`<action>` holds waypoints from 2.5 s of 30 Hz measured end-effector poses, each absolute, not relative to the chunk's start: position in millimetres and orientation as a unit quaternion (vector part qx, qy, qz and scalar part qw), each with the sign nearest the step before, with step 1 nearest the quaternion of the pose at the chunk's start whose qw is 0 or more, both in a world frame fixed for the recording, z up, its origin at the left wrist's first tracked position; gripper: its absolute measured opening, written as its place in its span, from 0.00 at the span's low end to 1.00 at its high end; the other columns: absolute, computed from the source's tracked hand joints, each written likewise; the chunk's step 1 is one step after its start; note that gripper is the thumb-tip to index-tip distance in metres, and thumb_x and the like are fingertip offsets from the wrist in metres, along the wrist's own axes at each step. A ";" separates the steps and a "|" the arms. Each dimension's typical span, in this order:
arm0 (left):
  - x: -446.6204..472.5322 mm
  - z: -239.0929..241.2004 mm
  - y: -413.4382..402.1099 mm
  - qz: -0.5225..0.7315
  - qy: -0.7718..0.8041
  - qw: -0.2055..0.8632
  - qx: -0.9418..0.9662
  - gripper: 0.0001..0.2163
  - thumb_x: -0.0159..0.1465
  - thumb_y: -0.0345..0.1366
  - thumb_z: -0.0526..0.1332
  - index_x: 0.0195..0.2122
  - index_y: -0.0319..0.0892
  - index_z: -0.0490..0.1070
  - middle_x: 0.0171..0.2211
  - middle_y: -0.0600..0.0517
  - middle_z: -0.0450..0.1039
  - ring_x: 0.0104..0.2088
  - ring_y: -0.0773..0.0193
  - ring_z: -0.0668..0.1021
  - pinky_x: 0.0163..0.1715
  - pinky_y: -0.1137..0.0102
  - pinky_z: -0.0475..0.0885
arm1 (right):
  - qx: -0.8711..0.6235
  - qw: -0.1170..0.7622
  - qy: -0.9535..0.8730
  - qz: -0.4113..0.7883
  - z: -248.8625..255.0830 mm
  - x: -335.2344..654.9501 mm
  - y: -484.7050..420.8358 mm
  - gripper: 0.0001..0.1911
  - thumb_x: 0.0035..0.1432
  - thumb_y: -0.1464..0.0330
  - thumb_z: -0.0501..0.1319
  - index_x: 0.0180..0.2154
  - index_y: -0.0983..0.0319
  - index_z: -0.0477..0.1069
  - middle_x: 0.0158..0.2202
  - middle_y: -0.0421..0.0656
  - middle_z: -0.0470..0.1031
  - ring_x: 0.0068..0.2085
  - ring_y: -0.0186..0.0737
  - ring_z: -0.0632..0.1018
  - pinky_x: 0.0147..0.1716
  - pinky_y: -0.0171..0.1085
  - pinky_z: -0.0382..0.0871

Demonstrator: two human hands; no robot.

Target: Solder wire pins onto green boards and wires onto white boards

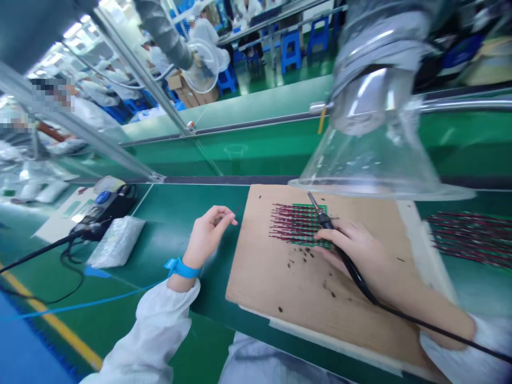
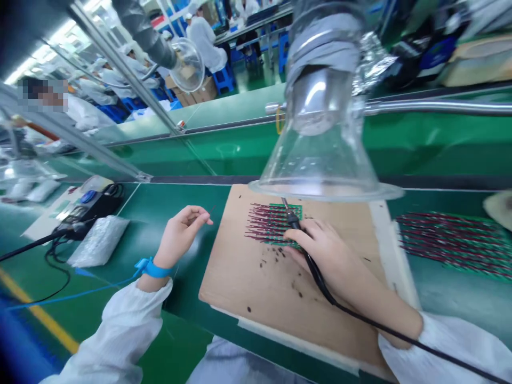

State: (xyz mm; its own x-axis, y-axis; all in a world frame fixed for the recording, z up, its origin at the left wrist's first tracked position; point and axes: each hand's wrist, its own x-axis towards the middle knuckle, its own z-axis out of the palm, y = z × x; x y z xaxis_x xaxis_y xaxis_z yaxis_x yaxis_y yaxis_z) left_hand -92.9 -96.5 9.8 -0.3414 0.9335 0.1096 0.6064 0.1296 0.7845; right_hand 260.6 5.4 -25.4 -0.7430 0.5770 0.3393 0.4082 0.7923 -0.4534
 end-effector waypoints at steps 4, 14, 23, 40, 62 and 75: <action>-39.0 12.7 -72.4 0.342 0.631 0.255 0.648 0.15 0.74 0.42 0.61 0.59 0.45 0.74 0.38 0.51 0.85 0.38 0.61 0.85 0.41 0.68 0.78 | -0.286 0.261 -0.899 0.206 -9.9 287.0 5.3 0.12 0.74 0.67 0.54 0.49 0.55 0.76 0.42 0.45 0.76 0.42 0.44 0.79 0.40 0.41 0.72; 29.6 9.6 -25.8 0.221 0.511 0.215 0.803 0.07 0.74 0.36 0.61 0.40 0.41 0.76 0.32 0.53 0.80 0.30 0.65 0.81 0.32 0.72 0.73 | -0.441 0.375 -0.754 0.309 -14.8 325.5 4.3 0.21 0.66 0.61 0.66 0.57 0.57 0.67 0.40 0.43 0.86 0.44 0.47 0.87 0.43 0.44 0.79; 36.7 3.0 -32.7 0.234 0.512 0.184 0.806 0.06 0.73 0.36 0.63 0.39 0.43 0.76 0.40 0.50 0.73 0.40 0.62 0.77 0.40 0.68 0.73 | -0.421 0.484 -0.639 0.424 -11.9 323.5 8.3 0.11 0.72 0.59 0.61 0.39 0.58 0.75 0.30 0.39 0.83 0.32 0.37 0.83 0.34 0.37 0.77; 31.9 -7.2 -37.2 0.168 0.524 0.181 0.815 0.05 0.72 0.39 0.63 0.41 0.46 0.76 0.48 0.47 0.77 0.47 0.55 0.80 0.48 0.61 0.77 | -0.358 0.413 -0.698 0.462 -15.4 330.1 0.0 0.07 0.69 0.68 0.63 0.36 0.58 0.77 0.27 0.40 0.80 0.26 0.36 0.80 0.23 0.33 0.72; 36.6 -7.3 -36.8 0.177 0.532 0.179 0.808 0.06 0.73 0.38 0.62 0.38 0.45 0.75 0.47 0.47 0.78 0.47 0.55 0.81 0.50 0.61 0.78 | -0.364 0.394 -0.758 0.372 -20.7 332.5 -1.4 0.03 0.64 0.64 0.67 0.40 0.52 0.80 0.28 0.38 0.80 0.24 0.38 0.77 0.20 0.37 0.67; 34.9 -7.9 -36.4 0.171 0.529 0.187 0.810 0.06 0.72 0.37 0.63 0.37 0.44 0.75 0.43 0.49 0.79 0.43 0.58 0.81 0.45 0.64 0.76 | -0.359 0.414 -0.724 0.419 -17.7 330.7 -1.1 0.06 0.69 0.62 0.64 0.41 0.51 0.80 0.26 0.37 0.80 0.22 0.37 0.77 0.20 0.37 0.68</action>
